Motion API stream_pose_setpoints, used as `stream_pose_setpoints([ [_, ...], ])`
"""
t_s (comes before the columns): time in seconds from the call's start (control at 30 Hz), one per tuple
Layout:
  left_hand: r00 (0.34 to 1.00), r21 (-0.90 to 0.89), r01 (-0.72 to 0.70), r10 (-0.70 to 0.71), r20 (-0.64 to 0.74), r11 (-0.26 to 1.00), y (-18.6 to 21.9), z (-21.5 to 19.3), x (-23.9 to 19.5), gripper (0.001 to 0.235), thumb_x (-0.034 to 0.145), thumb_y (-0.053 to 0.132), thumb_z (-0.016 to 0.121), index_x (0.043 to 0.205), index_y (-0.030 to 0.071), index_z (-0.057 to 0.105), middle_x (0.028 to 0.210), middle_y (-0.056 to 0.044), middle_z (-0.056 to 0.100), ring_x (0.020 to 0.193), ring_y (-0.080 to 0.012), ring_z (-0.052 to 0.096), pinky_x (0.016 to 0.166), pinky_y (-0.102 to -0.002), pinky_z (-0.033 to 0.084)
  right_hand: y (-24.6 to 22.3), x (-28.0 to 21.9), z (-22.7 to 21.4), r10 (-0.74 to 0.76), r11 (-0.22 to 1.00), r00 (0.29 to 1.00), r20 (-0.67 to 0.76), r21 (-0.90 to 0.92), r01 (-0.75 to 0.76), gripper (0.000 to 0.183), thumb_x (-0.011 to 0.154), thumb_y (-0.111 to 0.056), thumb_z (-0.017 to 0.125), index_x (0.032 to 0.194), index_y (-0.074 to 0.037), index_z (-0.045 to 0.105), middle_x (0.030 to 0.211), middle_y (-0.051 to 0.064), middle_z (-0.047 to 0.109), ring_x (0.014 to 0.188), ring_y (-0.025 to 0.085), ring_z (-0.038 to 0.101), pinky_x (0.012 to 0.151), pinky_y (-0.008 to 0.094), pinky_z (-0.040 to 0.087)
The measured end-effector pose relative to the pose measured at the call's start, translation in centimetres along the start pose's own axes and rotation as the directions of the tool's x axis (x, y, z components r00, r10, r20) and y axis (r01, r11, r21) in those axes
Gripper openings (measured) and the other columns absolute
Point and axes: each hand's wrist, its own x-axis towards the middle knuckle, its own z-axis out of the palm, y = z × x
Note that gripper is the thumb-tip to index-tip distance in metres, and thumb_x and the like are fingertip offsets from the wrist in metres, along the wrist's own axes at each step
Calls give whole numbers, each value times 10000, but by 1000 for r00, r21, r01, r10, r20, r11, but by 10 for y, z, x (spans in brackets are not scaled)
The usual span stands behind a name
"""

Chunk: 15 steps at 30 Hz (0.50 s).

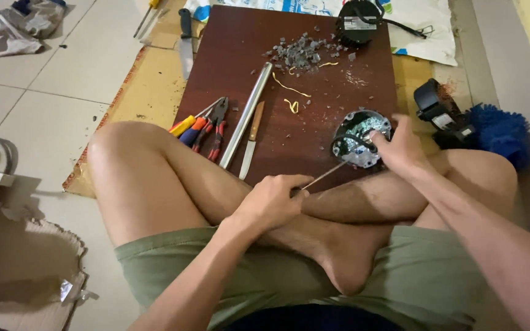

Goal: The person sits on the floor and uses a screwdriver to work on a small electronic device, then uses pliers to cut a small piece of wire.

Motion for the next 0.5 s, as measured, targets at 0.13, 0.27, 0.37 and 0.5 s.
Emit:
stream_pose_setpoints([
  [0.13,1000,39,-24,24,7,999,-5,8,24,443,981,250,552,1387,171,711,1297,-207,745,1236,-477,672,1070,-564,542,-40,-36,-16,-99,995,991,85,-19,101,789,919,-498,618,1622,-240,372,1582,249,490,1451,472,458,1201,570,381],
  [0.27,999,56,16,-18,38,998,-11,10,27,440,966,282,552,1355,190,734,1274,-202,756,1214,-478,685,1046,-563,562,-39,-36,-4,-106,991,992,64,-72,110,685,885,-616,658,1477,-282,566,1409,172,658,1322,415,599,1091,499,485],
  [0.37,999,77,19,-22,37,997,-12,9,27,437,969,290,551,1357,205,734,1267,-197,757,1198,-476,693,1020,-559,581,-19,-4,18,-122,992,992,-26,-42,121,646,883,-611,718,1420,-266,620,1325,143,708,1252,403,647,1014,483,530],
  [0.5,999,111,21,-27,47,994,-12,8,24,427,988,267,540,1362,189,733,1249,-203,759,1181,-461,708,982,-554,596,-10,8,26,-104,991,990,-91,76,111,614,817,-536,784,1396,-376,659,1278,79,730,1201,359,674,961,453,557],
])
